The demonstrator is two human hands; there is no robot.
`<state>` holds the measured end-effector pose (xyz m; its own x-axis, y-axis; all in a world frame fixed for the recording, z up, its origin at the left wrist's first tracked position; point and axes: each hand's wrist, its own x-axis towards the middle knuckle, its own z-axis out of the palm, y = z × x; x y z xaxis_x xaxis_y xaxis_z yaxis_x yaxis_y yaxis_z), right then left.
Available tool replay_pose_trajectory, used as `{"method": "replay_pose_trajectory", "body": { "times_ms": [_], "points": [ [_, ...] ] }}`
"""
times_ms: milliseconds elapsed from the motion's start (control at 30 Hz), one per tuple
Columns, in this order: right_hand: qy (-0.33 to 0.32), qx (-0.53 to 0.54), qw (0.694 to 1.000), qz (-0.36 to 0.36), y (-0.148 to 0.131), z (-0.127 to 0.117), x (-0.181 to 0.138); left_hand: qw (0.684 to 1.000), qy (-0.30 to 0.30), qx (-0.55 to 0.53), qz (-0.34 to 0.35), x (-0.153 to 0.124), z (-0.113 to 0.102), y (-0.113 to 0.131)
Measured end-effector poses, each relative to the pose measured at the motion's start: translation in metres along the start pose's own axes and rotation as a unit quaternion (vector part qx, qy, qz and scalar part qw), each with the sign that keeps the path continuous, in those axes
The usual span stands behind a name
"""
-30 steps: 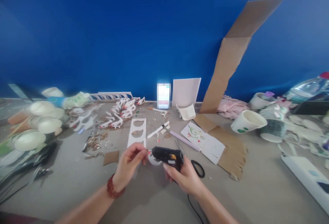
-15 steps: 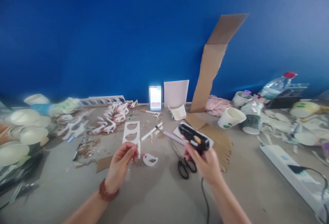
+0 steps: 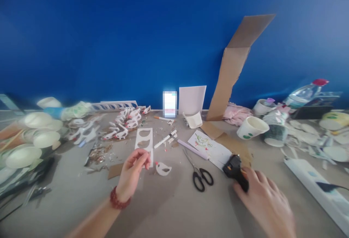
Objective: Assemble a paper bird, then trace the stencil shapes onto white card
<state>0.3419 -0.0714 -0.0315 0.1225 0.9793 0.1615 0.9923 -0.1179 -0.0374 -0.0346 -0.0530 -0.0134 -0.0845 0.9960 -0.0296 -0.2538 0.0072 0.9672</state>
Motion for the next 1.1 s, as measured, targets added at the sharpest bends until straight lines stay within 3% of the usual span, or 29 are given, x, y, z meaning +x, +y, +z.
{"method": "replay_pose_trajectory", "body": {
  "times_ms": [67,133,200,267,333,433,533,667,733,833,900,967,1100],
  "points": [
    [0.070,-0.015,0.997,-0.042,-0.018,-0.010,0.004,1.000,-0.001,0.012,0.004,0.000,0.001,0.001],
    [0.089,0.055,0.985,-0.138,-0.051,-0.019,0.008,1.000,-0.009,0.022,0.010,0.000,0.002,0.000],
    [0.037,0.152,0.961,-0.228,-0.094,-0.024,0.011,0.999,-0.014,0.029,0.016,0.000,0.001,-0.002],
    [-0.053,0.217,0.929,-0.296,-0.137,-0.024,0.013,0.999,-0.016,0.036,0.025,0.000,0.000,-0.005],
    [-0.110,0.229,0.914,-0.316,-0.172,-0.020,0.013,0.998,-0.017,0.044,0.037,0.001,-0.001,-0.007],
    [-0.116,0.199,0.926,-0.299,-0.199,-0.011,0.011,0.998,-0.016,0.046,0.046,0.002,-0.003,-0.008],
    [-0.116,0.209,0.931,-0.274,-0.202,-0.003,0.010,0.998,-0.018,0.046,0.043,0.002,-0.004,-0.007],
    [-0.150,0.340,0.910,-0.183,-0.190,0.005,0.019,0.997,-0.028,0.053,0.040,-0.001,-0.003,-0.004],
    [-0.151,0.450,0.871,-0.129,-0.185,0.010,0.026,0.996,-0.039,0.068,0.044,-0.004,-0.002,-0.005],
    [-0.133,0.594,0.788,-0.089,-0.182,0.018,0.031,0.992,-0.056,0.100,0.051,-0.010,0.002,-0.009],
    [-0.122,0.633,0.760,-0.075,-0.183,0.022,0.029,0.991,-0.070,0.108,0.045,-0.012,0.005,-0.013],
    [-0.110,0.635,0.761,-0.074,-0.185,0.024,0.024,0.991,-0.081,0.097,0.030,-0.014,0.009,-0.016],
    [-0.093,0.594,0.793,-0.096,-0.191,0.021,0.012,0.994,-0.085,0.068,0.012,-0.015,0.016,-0.020]
  ]
}}
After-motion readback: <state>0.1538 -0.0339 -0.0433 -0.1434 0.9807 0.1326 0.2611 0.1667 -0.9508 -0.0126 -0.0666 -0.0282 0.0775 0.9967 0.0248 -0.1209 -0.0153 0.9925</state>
